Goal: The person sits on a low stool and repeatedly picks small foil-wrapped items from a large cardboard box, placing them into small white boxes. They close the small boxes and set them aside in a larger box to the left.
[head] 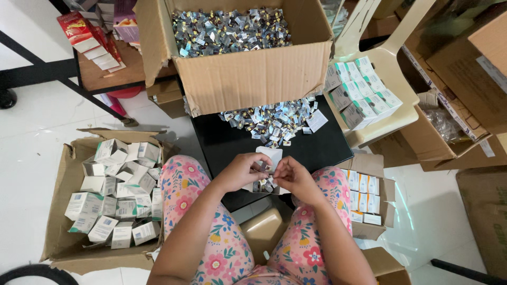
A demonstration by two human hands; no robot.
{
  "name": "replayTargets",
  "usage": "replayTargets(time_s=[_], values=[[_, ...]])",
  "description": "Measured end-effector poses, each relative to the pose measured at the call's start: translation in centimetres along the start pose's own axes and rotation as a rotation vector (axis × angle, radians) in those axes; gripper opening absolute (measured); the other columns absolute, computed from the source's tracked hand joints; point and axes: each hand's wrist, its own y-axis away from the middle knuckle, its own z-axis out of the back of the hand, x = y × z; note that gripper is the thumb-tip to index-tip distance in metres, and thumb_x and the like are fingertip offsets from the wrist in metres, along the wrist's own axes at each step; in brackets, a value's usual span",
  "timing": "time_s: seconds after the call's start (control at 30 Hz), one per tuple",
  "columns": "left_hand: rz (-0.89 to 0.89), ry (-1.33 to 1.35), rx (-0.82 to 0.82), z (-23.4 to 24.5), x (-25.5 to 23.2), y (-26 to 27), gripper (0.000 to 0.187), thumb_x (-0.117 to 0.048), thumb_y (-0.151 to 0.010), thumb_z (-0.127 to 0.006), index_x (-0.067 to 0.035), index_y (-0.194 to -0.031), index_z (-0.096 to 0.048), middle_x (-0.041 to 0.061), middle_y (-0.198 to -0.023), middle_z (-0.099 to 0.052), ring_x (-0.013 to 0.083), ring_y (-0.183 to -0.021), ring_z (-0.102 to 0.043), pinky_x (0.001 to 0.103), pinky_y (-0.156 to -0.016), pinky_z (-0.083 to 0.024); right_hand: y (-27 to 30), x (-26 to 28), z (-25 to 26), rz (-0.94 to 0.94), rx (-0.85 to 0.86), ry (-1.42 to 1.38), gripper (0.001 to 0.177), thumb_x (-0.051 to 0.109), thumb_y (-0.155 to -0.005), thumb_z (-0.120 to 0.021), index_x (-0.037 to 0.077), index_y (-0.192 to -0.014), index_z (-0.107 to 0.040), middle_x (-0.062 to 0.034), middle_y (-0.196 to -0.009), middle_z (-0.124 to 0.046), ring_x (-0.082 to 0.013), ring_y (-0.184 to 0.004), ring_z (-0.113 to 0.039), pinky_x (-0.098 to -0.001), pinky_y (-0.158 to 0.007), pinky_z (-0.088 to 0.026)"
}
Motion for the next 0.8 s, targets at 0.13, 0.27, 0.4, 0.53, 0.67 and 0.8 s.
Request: replayTargets(time_s=[0.13,0.27,0.4,0.53,0.67,0.8], values=[[-0.001,-0.038,0.002,0.2,0.0,0.0,0.031,-0.004,-0.083,-0.079,-0.004,-0.112,-0.068,0.008,-0.092,-0.074,0.0145,-0.082,-0.074,0.03,-0.072,-0.059,0.5,1.0,-0.3,-0.05,0.068,0.069,0.032,-0.011,-0.083,-0.072,0.004,-0.108,-0.058,-0.0013,-0.096,-0.065,-0.0083,-0.089,-0.064,-0.025,-0.08,-0.053],[0.035,-0.082,0.026,0.3,0.1,0.1,0.034,-0.006,-0.083,-0.079,-0.005,-0.115,-0.068,0.008,-0.094,-0.076,0.0159,-0.083,-0.075,0.031,-0.074,-0.059,0.5,1.5,-1.2,0.053,-0.063,0.302,0.021,-0.006,-0.085,-0.073,0.001,-0.104,-0.067,-0.0004,-0.088,-0.069,-0.008,-0.079,-0.062,-0.0244,-0.073,-0.053],[0.026,-0.172,0.081,0.6,0.2,0.3,0.036,-0.007,-0.078,-0.081,-0.004,-0.112,-0.068,0.011,-0.096,-0.076,0.0193,-0.085,-0.075,0.033,-0.078,-0.059,0.3,1.8,-1.4,0.098,-0.135,0.435,0.017,-0.001,-0.083,-0.076,0.0,-0.1,-0.072,-0.0017,-0.083,-0.072,-0.0084,-0.074,-0.065,-0.0246,-0.068,-0.054],[0.007,-0.305,0.12,0.1,0.1,0.5,0.035,-0.009,-0.077,-0.081,-0.004,-0.109,-0.068,0.013,-0.098,-0.076,0.025,-0.09,-0.074,0.036,-0.08,-0.057,-0.2,2.4,-1.5,0.165,-0.32,0.534,0.014,-0.002,-0.085,-0.074,0.002,-0.099,-0.073,-0.0061,-0.081,-0.069,-0.0139,-0.072,-0.065,-0.0264,-0.067,-0.054],[0.013,-0.333,0.132,-0.1,0.1,0.4,0.035,-0.01,-0.078,-0.079,-0.006,-0.112,-0.068,0.011,-0.102,-0.075,0.0266,-0.091,-0.074,0.038,-0.081,-0.057,-1.0,3.3,-2.2,0.379,-0.424,0.79,0.015,0.001,-0.082,-0.076,0.005,-0.097,-0.074,-0.0085,-0.092,-0.068,-0.0251,-0.084,-0.064,-0.0348,-0.072,-0.054],[-0.059,-0.345,0.125,0.4,0.3,0.5,0.036,-0.013,-0.075,-0.083,-0.005,-0.108,-0.069,0.013,-0.1,-0.074,0.0279,-0.091,-0.073,0.038,-0.081,-0.057,-2.4,3.6,-3.3,0.476,-0.46,0.996,0.023,0.011,-0.078,-0.08,0.006,-0.101,-0.076,-0.0098,-0.095,-0.065,-0.032,-0.089,-0.059,-0.0428,-0.078,-0.05]])
